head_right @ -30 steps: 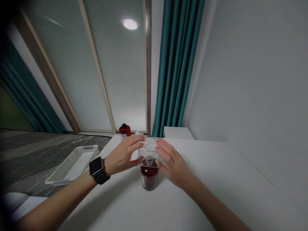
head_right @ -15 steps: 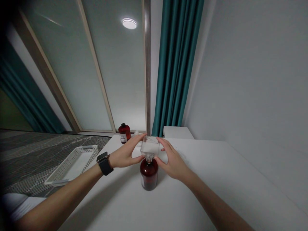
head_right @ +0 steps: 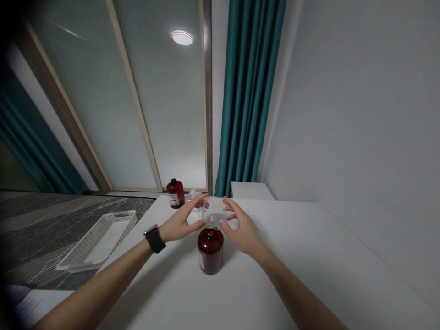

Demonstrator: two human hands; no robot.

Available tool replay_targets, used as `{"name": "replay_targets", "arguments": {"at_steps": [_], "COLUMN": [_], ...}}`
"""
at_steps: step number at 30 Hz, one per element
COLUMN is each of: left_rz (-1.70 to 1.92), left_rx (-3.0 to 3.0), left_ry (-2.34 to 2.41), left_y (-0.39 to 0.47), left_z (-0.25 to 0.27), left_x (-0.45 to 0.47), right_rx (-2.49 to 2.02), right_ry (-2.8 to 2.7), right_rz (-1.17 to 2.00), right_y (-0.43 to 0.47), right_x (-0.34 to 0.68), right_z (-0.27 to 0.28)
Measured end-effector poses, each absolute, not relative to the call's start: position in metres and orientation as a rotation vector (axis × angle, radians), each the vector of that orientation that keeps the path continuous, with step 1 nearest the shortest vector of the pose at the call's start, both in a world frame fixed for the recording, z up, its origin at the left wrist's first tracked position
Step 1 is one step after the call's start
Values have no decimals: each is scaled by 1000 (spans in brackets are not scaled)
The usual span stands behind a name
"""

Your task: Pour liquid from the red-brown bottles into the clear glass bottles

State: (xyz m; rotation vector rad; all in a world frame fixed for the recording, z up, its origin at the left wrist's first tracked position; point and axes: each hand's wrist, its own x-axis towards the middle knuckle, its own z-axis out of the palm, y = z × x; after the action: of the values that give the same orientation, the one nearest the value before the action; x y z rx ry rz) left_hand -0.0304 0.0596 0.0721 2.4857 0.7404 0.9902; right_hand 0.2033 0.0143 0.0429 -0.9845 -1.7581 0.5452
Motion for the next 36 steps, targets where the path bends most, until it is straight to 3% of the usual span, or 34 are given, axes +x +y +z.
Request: {"name": "replay_targets", "arguments": {"at_steps": [9,24,36], "left_rz": [922,1060,900], "left_rx": [2358,2171,2180], "left_ry": [679,1068,1129], "left_y": [79,79,74], "left_z": [41,4,-11], "left_x": [-33,-54,-64], "right_rx": [-1076,-1026,-1111], "right_ry": [-1305,-1519,-1599], "right_rz": [986,837,1023], "right_y": [34,5,-30], "right_x": [185,204,174], "right_z": [25,-2,-4]}}
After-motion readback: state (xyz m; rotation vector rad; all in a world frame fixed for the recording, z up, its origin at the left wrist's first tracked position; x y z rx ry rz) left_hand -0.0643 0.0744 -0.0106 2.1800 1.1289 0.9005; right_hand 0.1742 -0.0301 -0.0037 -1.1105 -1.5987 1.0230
